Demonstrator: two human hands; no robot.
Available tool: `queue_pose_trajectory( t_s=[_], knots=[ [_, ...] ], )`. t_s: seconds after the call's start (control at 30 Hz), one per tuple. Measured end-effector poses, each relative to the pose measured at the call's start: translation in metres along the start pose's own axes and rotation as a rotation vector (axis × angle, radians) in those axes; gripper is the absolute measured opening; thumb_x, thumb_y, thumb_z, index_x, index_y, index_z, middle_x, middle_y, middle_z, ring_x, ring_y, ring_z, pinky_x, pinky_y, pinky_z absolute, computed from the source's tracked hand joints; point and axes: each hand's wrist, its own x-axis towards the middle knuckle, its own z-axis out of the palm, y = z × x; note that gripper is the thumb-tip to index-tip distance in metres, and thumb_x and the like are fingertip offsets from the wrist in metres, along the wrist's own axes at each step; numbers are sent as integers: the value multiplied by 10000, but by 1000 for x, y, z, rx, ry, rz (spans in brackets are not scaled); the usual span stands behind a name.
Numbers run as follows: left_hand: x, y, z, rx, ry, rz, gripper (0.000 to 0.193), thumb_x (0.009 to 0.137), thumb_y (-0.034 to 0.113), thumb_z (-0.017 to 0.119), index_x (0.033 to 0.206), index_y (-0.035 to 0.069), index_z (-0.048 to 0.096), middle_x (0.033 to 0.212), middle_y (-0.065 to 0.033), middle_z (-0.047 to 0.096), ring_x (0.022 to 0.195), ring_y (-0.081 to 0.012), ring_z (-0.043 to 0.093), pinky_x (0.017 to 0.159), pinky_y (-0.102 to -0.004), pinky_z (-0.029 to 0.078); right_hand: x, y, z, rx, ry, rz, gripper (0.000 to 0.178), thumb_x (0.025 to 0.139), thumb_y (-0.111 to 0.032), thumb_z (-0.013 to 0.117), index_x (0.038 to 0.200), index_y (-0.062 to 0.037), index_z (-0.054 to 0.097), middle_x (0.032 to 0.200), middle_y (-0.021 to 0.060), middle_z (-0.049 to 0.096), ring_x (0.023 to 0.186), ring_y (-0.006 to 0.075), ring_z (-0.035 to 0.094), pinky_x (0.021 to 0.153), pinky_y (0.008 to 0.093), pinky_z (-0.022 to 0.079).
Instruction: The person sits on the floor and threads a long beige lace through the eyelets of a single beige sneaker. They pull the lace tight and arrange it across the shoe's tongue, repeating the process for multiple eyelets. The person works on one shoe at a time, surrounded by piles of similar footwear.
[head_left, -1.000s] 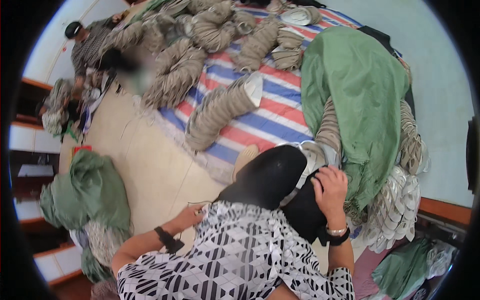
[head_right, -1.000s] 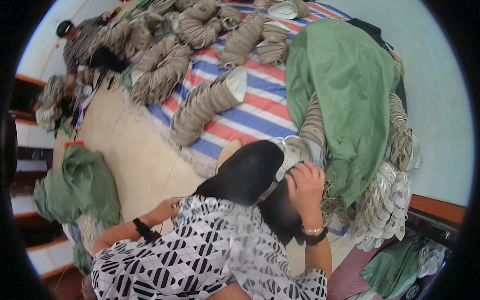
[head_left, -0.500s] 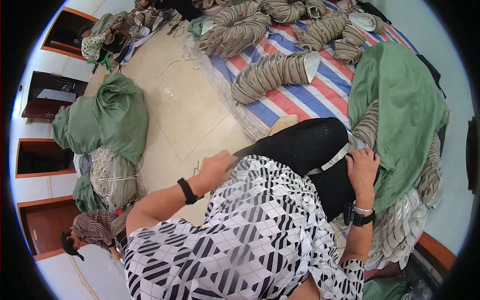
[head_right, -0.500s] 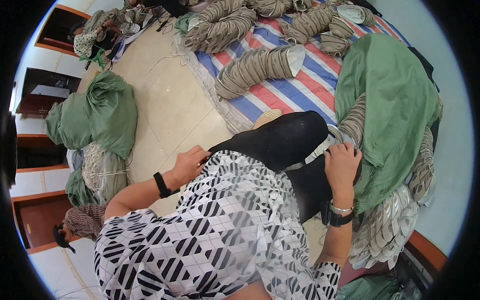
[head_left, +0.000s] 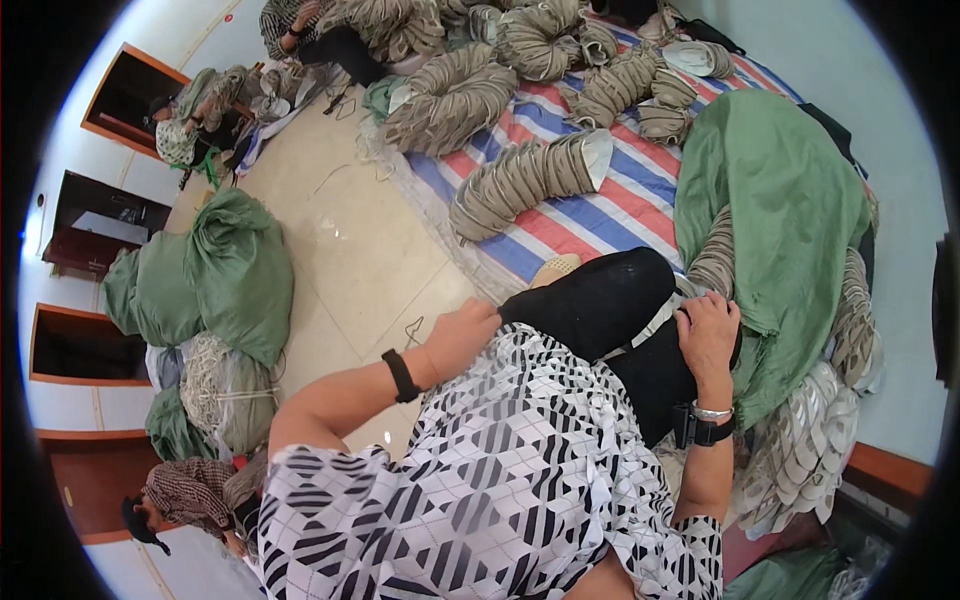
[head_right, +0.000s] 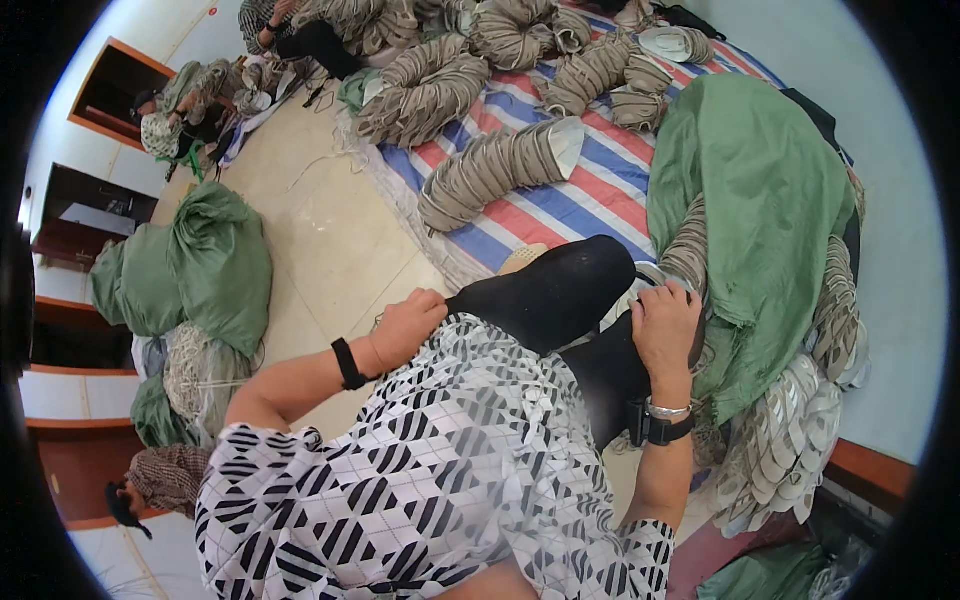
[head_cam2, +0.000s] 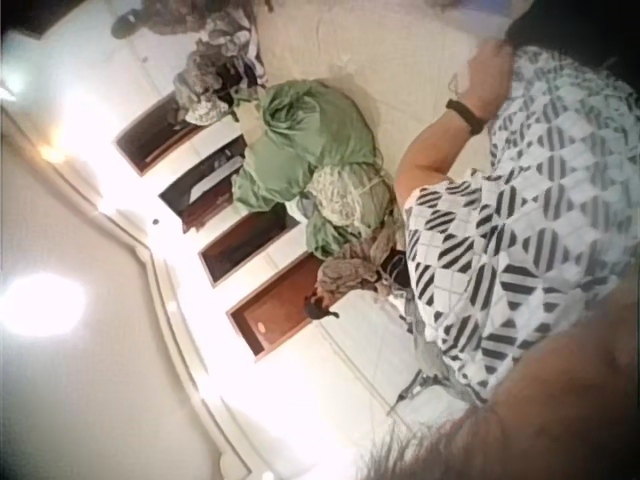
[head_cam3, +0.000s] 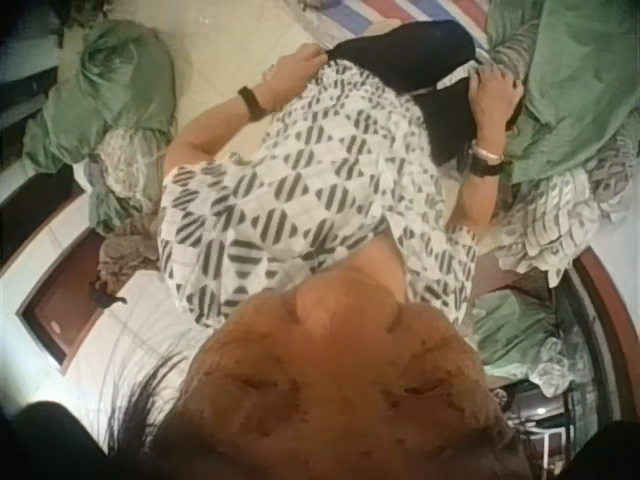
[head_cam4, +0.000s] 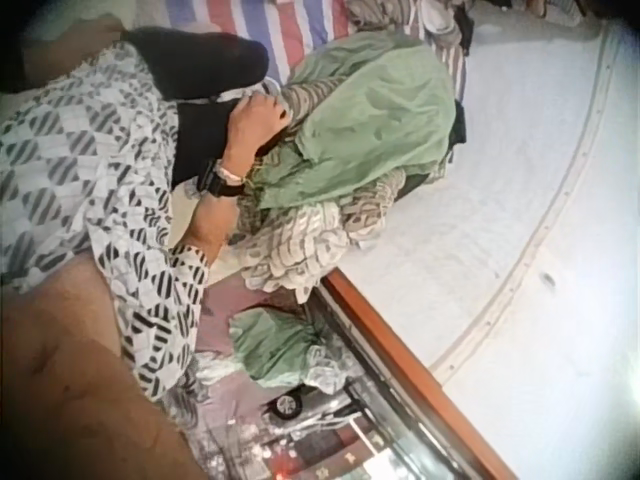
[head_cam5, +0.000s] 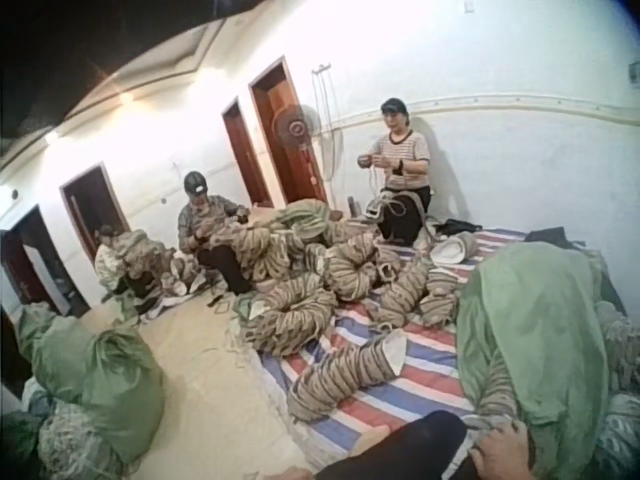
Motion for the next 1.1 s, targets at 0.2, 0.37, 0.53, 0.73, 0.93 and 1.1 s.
queue_pose_trajectory(
  t_s=[0.2, 0.37, 0.53, 0.73, 0.93, 1.1],
  knots=[
    [-35, 2, -14, 18, -65, -85, 192, 830, 174, 541, 1009, 105, 538, 881, -99, 511, 843, -290, 552, 618, -416, 506, -8, 0, -6, 30, 14, 17, 161, 763, -190, 682, 873, -76, 655, 931, 60, 641, 1067, 272, 532, 973, 509, 337],
    [-90, -35, -82, 20, -174, -137, 228, 839, 192, 600, 1042, 94, 635, 869, -104, 552, 808, -270, 569, 638, -396, 493, -11, 2, -10, 34, 19, 13, 157, 762, -184, 683, 878, -81, 655, 930, 59, 637, 1074, 274, 531, 973, 512, 336],
    [-78, -98, -159, -233, 61, -394, 191, 839, 177, 626, 870, -7, 661, 813, -114, 639, 718, -227, 610, 644, -333, 464, -6, 0, -10, 89, 30, 17, 164, 761, -189, 690, 881, -83, 656, 923, 54, 635, 1051, 266, 544, 967, 500, 333],
    [13, -79, -100, -1340, 193, -538, 247, 948, 254, 541, 1027, 36, 627, 879, 15, 636, 748, -106, 606, 684, -256, 506, 24, -14, -34, 799, 8, 180, 224, 839, -163, 636, 1022, -35, 658, 898, 100, 669, 831, 229, 639, 796, 362, 465],
    [126, 9, -56, -1934, -161, -149, 386, 957, 265, 534, 1225, -13, 547, 1178, -90, 617, 1040, -173, 596, 921, -324, 457, 48, -61, -63, 1689, -126, 436, 469, 996, -276, 427, 1385, -24, 359, 1069, 157, 633, 726, 160, 658, 596, 241, 524],
    [157, 35, -46, -1900, -443, -144, 409, 954, 277, 539, 1245, -9, 533, 1186, -98, 612, 1038, -184, 600, 921, -323, 462, 56, -44, -72, 1809, -9, 430, 626, 973, -489, 397, 1431, -75, 287, 1026, 129, 632, 665, 142, 642, 545, 225, 529]
  ],
)
